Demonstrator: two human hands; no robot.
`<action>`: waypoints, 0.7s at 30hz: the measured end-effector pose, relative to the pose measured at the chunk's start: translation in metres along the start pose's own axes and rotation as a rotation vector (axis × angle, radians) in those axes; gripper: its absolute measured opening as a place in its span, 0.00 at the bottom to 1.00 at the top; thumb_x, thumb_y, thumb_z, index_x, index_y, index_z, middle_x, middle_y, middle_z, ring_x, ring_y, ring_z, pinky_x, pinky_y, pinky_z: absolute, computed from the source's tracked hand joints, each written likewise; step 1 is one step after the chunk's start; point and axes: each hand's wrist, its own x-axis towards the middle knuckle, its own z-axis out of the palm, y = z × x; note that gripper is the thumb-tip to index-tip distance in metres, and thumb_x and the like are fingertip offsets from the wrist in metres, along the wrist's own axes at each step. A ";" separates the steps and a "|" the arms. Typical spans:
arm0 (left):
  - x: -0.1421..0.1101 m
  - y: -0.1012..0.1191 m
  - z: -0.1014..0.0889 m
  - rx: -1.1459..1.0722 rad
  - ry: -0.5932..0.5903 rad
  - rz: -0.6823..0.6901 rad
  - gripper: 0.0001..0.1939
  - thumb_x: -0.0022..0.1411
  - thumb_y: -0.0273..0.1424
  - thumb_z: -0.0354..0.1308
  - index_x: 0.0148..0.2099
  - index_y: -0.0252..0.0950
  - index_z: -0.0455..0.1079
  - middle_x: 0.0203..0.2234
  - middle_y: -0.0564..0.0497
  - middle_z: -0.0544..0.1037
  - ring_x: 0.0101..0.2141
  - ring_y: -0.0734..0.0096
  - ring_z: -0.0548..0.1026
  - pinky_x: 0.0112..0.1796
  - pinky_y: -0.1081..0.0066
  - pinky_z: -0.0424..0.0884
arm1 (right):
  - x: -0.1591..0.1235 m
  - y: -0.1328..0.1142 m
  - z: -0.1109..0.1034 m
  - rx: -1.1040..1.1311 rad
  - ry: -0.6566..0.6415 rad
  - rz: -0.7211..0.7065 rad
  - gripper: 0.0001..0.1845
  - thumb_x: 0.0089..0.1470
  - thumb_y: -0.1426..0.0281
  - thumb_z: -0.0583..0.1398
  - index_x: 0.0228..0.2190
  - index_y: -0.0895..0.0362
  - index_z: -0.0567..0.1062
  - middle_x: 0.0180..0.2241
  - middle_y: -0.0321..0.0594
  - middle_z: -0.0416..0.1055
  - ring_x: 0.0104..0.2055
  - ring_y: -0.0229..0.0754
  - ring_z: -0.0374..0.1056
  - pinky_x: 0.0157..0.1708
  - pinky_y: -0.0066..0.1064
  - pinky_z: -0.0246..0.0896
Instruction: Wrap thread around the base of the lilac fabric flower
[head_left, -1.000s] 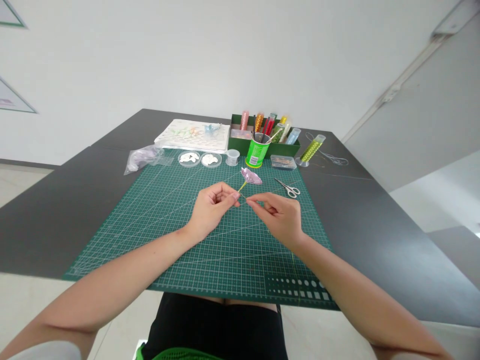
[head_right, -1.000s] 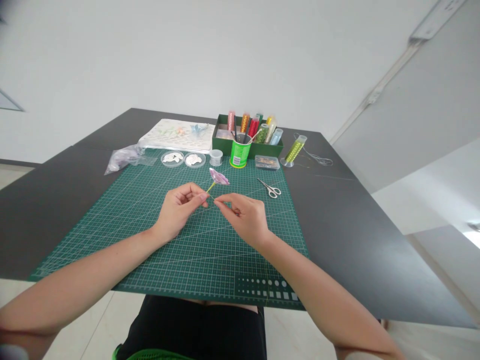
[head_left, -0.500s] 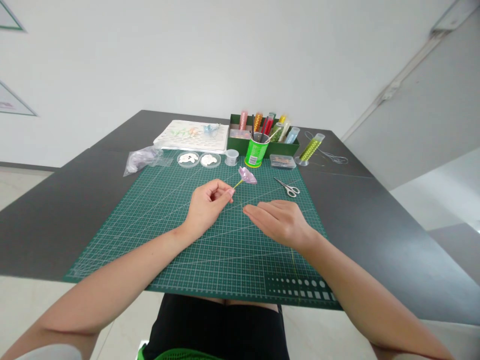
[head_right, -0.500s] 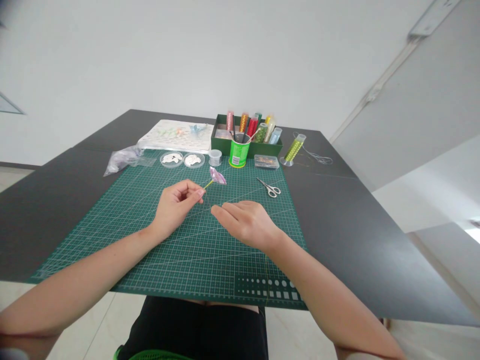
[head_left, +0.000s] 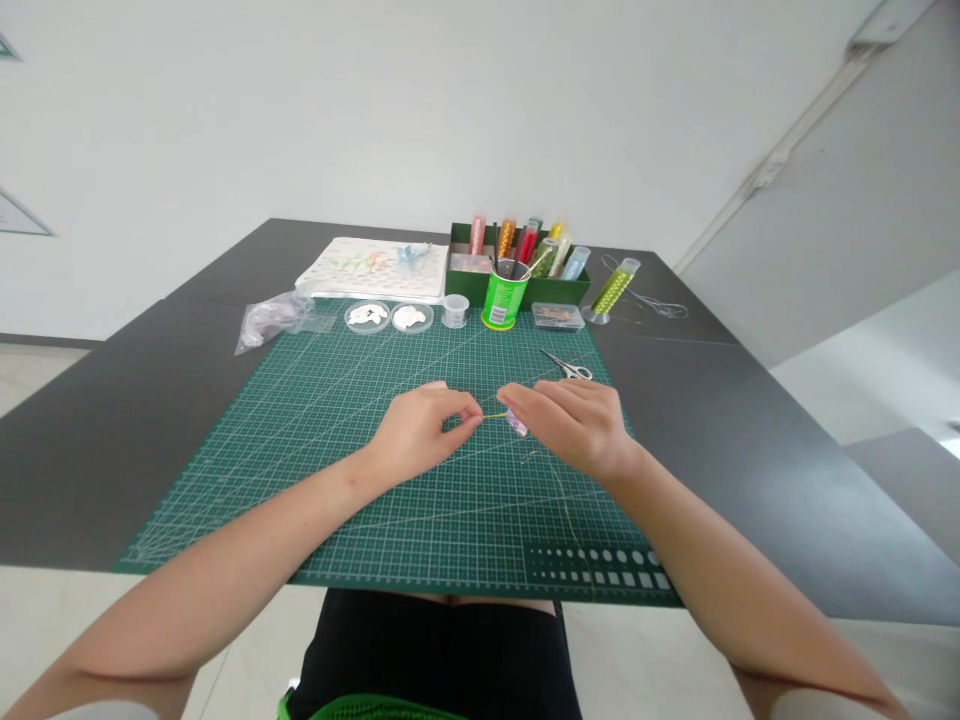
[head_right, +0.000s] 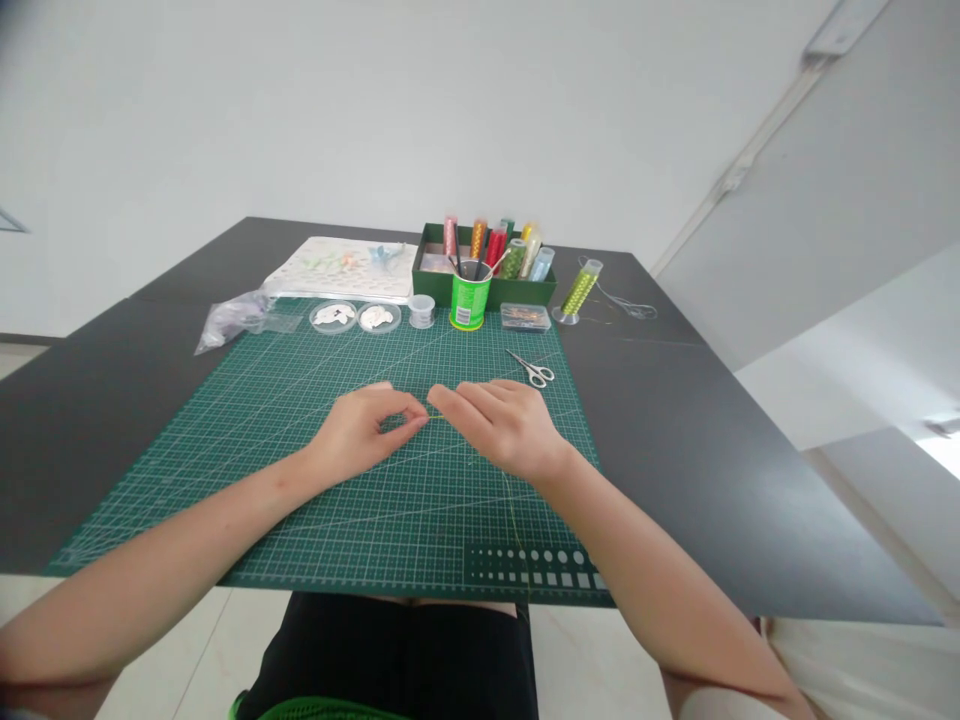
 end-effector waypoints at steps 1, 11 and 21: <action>-0.001 0.000 0.000 0.002 -0.011 0.019 0.06 0.66 0.30 0.60 0.37 0.42 0.78 0.29 0.55 0.83 0.31 0.67 0.74 0.30 0.71 0.63 | 0.000 0.002 0.001 0.010 0.008 0.030 0.10 0.66 0.71 0.59 0.38 0.52 0.81 0.21 0.34 0.72 0.22 0.34 0.62 0.23 0.30 0.54; -0.001 0.002 0.000 -0.045 -0.078 0.182 0.10 0.69 0.31 0.56 0.38 0.41 0.79 0.32 0.52 0.85 0.32 0.67 0.77 0.38 0.66 0.70 | -0.001 0.011 0.008 0.051 0.009 0.220 0.14 0.67 0.63 0.59 0.34 0.51 0.83 0.21 0.35 0.70 0.21 0.34 0.60 0.23 0.30 0.54; -0.005 0.008 -0.002 -0.020 0.004 0.311 0.10 0.71 0.31 0.56 0.37 0.41 0.78 0.29 0.54 0.84 0.30 0.70 0.76 0.37 0.69 0.70 | -0.002 0.025 0.020 0.254 0.010 0.367 0.09 0.62 0.66 0.64 0.33 0.53 0.85 0.22 0.34 0.72 0.23 0.33 0.62 0.26 0.28 0.55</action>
